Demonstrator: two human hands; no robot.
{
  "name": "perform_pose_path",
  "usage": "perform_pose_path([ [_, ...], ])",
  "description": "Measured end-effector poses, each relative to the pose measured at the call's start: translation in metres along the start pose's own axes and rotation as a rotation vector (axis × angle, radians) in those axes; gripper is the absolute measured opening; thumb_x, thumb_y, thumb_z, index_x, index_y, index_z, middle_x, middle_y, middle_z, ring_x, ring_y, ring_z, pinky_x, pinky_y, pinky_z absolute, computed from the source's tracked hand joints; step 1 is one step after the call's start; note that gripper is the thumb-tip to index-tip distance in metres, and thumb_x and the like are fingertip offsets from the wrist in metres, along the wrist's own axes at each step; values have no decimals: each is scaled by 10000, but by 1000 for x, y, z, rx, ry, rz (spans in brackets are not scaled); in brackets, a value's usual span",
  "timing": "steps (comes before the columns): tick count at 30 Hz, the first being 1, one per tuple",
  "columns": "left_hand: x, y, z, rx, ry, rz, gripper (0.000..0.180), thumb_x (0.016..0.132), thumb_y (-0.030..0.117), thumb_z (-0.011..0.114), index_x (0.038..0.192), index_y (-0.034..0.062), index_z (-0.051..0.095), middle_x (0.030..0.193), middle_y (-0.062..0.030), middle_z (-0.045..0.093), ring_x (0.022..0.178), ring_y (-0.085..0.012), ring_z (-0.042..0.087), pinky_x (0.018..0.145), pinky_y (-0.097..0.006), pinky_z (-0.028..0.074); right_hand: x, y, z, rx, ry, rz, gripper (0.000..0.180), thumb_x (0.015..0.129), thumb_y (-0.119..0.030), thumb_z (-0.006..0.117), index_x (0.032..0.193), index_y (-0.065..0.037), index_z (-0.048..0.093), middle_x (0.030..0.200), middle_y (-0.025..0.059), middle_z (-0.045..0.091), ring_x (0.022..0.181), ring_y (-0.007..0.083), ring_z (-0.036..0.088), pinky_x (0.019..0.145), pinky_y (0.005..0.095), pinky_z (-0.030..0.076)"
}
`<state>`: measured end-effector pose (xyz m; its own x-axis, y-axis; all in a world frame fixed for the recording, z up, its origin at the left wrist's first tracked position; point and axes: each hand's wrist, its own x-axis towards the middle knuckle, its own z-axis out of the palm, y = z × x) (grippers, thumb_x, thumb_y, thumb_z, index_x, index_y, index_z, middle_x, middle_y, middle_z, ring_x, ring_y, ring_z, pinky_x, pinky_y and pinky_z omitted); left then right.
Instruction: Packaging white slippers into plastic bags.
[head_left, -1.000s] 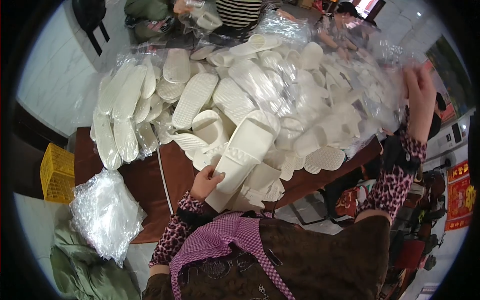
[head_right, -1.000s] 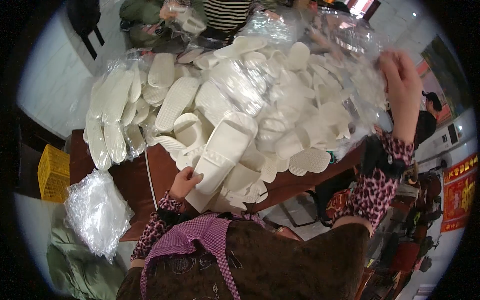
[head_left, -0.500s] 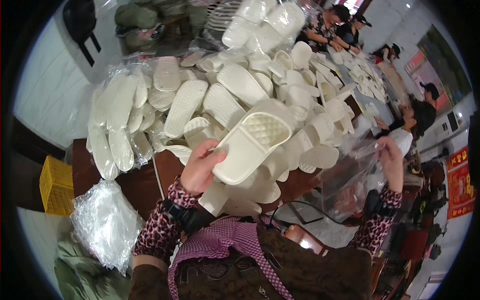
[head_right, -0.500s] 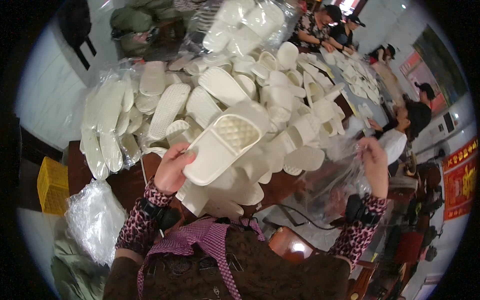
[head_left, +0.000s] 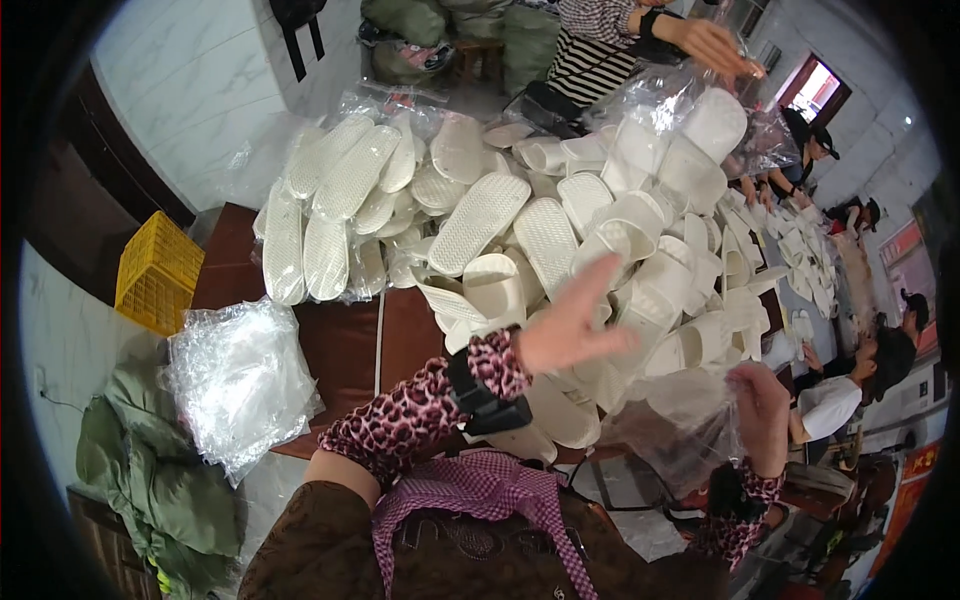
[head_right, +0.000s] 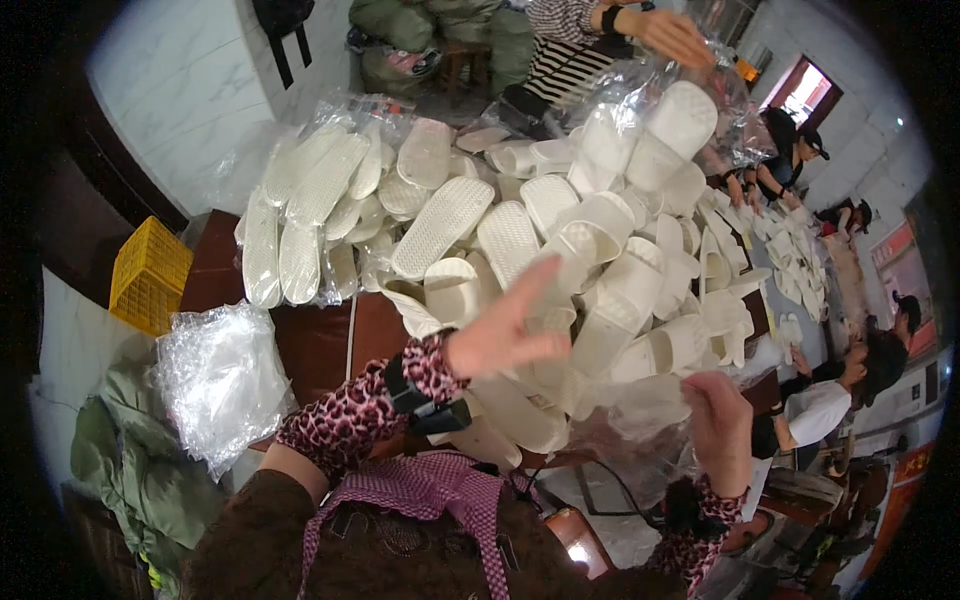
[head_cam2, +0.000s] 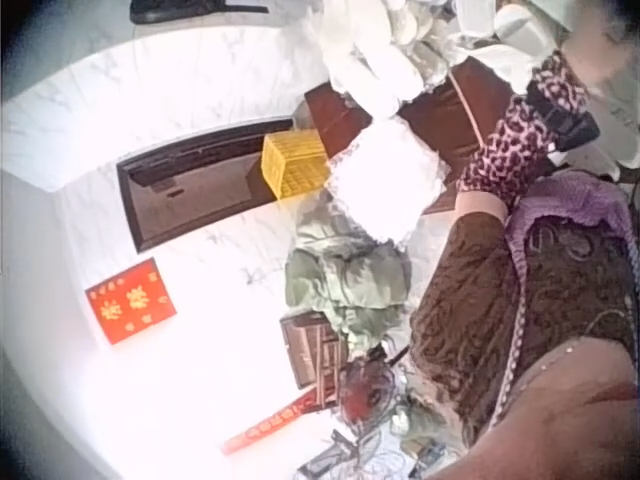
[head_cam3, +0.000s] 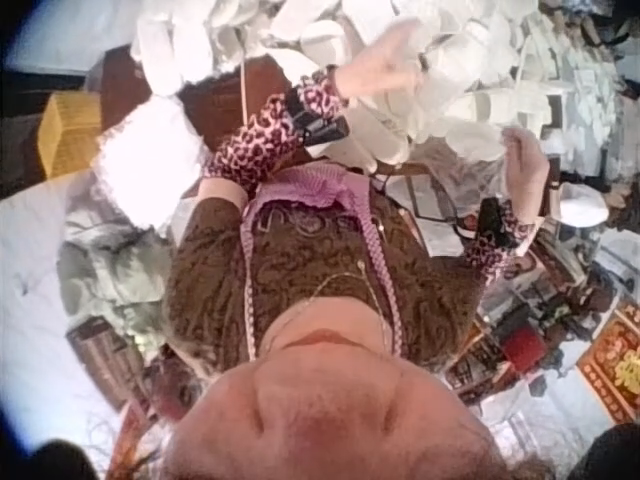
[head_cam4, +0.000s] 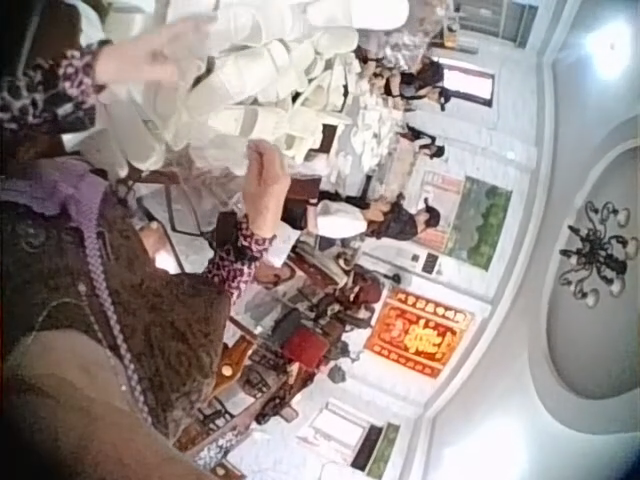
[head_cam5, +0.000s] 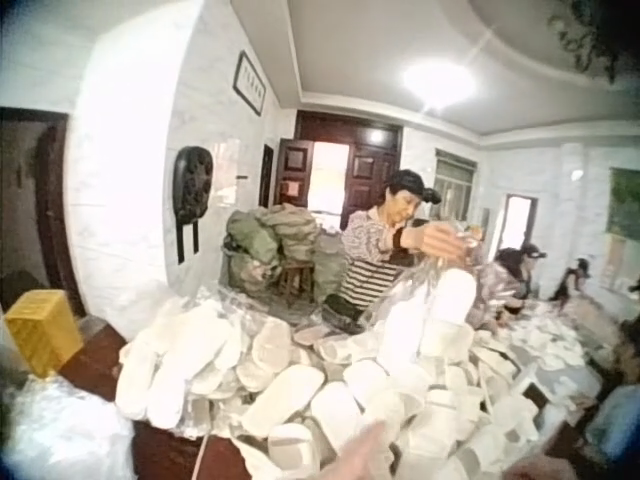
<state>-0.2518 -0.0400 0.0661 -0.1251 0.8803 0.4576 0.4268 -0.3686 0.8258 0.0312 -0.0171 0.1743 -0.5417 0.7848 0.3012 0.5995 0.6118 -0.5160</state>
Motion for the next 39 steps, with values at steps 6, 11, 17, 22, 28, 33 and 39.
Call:
perform_pose_path([
  [6,-34,51,-12,-301,-353,79,917,737,337,734,1390,-13,194,1318,-218,400,1234,-333,391,1035,-403,278,33,-84,32,35,-138,-335,254,729,107,521,948,-12,574,887,164,584,783,348,580,675,370,466],
  [11,-63,65,-46,-238,-205,127,927,717,374,733,1397,23,209,1377,-256,297,1263,-367,330,1040,-417,255,48,-106,56,52,-127,-447,248,734,105,527,954,-1,571,894,171,584,782,349,579,670,356,465],
  [17,-104,17,-81,366,84,258,910,671,498,712,1377,84,314,1426,-216,236,1279,-424,268,1027,-536,217,46,-117,65,72,-18,-419,217,760,93,518,954,7,566,878,167,584,763,331,585,664,337,466],
  [22,-118,-87,-107,792,84,-221,741,769,555,593,1340,129,390,1417,-195,269,1267,-466,250,1029,-533,221,42,-120,49,69,-8,-359,200,784,92,499,958,14,562,851,152,587,743,265,596,680,292,468],
  [28,-165,-141,-58,717,-167,-297,757,752,664,519,1333,190,417,1392,-198,322,1271,-552,167,953,-634,282,38,-113,39,-59,118,-326,219,792,86,495,986,16,567,876,142,602,778,227,604,715,262,462],
  [33,-198,-154,-50,679,-311,-482,836,739,720,471,1368,181,361,1405,-206,302,1276,-539,183,956,-636,273,48,-112,38,80,171,-207,195,814,50,518,997,15,574,869,131,616,781,214,615,725,267,471],
  [39,-137,-64,-99,421,94,-131,758,773,441,649,1316,-8,368,1324,-258,389,1204,-438,384,951,-484,355,69,-120,57,108,117,-366,160,824,8,544,982,3,571,873,158,612,749,257,615,662,289,472],
])
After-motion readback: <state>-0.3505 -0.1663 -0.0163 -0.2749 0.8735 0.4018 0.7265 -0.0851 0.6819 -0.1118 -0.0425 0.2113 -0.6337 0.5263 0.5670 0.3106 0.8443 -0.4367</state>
